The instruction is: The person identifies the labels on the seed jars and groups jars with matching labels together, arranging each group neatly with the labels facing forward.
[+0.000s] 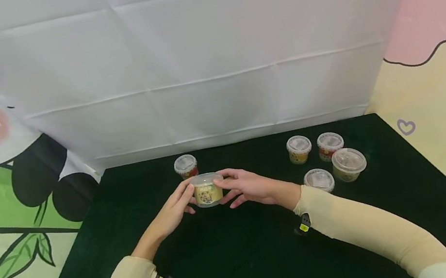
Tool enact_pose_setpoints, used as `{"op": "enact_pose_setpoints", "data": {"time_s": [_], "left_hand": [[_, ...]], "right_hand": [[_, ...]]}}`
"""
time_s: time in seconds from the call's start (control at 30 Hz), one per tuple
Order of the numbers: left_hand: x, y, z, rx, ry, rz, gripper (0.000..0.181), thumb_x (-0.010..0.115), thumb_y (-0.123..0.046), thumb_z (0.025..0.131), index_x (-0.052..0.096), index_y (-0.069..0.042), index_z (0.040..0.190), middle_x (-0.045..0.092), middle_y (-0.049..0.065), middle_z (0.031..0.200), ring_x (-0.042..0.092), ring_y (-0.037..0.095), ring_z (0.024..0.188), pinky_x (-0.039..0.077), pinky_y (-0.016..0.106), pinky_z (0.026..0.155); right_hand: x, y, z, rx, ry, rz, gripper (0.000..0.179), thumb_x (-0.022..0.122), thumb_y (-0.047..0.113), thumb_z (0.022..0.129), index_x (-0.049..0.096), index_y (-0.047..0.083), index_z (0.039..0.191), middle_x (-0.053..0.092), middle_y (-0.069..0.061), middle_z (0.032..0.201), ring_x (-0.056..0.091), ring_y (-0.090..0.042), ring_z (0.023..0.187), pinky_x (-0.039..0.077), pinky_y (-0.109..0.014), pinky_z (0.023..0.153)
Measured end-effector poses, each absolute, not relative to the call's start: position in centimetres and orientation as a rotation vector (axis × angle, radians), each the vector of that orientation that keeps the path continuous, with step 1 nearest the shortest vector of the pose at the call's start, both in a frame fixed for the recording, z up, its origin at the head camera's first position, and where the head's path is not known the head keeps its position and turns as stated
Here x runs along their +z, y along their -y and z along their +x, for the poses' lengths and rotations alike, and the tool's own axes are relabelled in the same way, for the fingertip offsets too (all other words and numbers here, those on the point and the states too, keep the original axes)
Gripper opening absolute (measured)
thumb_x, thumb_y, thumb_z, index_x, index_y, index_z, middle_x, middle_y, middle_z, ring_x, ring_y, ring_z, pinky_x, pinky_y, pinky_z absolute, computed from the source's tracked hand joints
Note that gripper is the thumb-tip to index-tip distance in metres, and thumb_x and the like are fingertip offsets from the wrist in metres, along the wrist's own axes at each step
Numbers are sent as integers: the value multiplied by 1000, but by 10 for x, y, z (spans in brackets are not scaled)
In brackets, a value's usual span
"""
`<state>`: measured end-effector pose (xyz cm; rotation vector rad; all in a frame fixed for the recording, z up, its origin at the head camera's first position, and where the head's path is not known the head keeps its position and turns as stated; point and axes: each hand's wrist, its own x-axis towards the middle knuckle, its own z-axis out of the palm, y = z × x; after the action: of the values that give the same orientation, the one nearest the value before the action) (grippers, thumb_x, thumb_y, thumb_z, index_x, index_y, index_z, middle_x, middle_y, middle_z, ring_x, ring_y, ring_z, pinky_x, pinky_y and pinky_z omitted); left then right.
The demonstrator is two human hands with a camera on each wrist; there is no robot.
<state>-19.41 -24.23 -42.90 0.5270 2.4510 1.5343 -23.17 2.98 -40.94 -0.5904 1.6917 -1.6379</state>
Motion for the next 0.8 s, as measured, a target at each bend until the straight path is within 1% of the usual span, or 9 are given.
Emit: {"op": "enact_pose_setpoints", "data": {"time_s": [0.17,0.33,0.43,0.57,0.8], "left_hand": [[-424,260,-192,1503,-2414,543,56,26,-40,112,26,-9,159,43,22,143,53,36,117,51,45,92],[-427,275,-190,1501,-2323,524,58,25,-39,112,22,-6,160,38,25,149,50,40,124,49,46,95],[-430,282,-189,1512,-2288,499,59,26,-39,112,21,-6,161,34,25,152,48,41,127,48,46,97],[-432,289,-186,1517,-2284,471,61,27,-40,112,19,-5,161,31,26,154,46,42,128,48,45,97],[-435,298,-184,1461,-2366,446,61,22,-39,112,18,-2,160,32,28,152,46,43,127,49,47,95]], "right_hand": [[-412,-14,-233,-1619,-1727,-586,63,51,42,106,28,15,158,52,-14,139,62,-31,116,54,-44,92],[-420,-1,-233,-1595,-1747,-566,63,55,42,105,30,15,157,55,-12,139,61,-31,115,55,-43,90],[-424,5,-232,-1582,-1759,-573,64,56,43,104,31,14,156,55,-11,139,61,-30,115,55,-44,90],[-427,15,-230,-1564,-1802,-577,66,56,44,104,31,14,157,56,-10,139,61,-28,114,55,-45,90],[-433,36,-227,-1484,-1941,-649,70,58,48,102,33,13,157,55,-8,137,61,-21,111,57,-38,85]]}}
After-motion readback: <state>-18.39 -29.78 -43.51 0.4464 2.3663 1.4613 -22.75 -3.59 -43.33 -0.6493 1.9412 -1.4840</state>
